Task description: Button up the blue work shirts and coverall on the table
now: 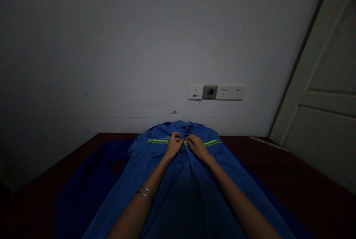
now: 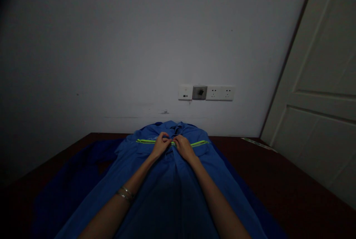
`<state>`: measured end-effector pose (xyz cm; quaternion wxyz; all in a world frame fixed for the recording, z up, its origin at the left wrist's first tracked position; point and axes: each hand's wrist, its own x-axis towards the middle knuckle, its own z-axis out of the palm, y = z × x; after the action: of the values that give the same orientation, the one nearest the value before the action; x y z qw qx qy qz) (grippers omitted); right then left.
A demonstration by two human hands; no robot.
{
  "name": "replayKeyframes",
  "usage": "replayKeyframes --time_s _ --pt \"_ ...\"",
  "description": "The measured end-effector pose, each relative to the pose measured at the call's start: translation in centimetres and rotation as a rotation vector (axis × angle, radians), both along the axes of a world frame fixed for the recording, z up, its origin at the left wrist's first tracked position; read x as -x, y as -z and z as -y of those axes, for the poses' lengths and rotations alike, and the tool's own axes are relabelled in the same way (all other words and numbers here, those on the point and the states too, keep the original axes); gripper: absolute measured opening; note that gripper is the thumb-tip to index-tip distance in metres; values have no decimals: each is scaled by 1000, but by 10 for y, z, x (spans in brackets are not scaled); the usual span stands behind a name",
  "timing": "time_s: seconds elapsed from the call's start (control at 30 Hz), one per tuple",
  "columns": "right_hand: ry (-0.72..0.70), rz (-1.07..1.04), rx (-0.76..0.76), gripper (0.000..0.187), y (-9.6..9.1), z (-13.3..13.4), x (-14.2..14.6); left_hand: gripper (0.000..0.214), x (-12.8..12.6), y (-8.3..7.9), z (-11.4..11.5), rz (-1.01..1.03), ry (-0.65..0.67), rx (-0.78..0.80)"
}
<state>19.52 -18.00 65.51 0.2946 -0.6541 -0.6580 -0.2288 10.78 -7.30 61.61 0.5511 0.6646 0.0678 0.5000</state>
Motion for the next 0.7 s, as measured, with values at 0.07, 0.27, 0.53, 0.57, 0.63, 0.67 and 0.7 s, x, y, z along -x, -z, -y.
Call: replayKeyframes --time_s 0.07,0.27,0.53,0.57,0.63,0.67,0.7 --pt "2 -1 -2 18 0 1 1 22 1 0 1 -7 11 -9" --pt "15 29 14 19 -1 1 3 19 1 -1 1 -33 -45 -119" --pt "56 77 14 19 1 -1 2 21 4 -4 6 -63 -116 -200" --pt "58 76 17 19 1 -1 2 21 4 -4 6 -61 -112 -191" --pt "62 71 21 19 1 -1 2 22 3 -3 5 -53 -96 -151" --pt "65 68 20 19 1 -1 2 23 2 -3 5 -48 -86 -119" --pt "67 63 17 19 1 -1 3 23 1 -3 4 -41 -77 -81"
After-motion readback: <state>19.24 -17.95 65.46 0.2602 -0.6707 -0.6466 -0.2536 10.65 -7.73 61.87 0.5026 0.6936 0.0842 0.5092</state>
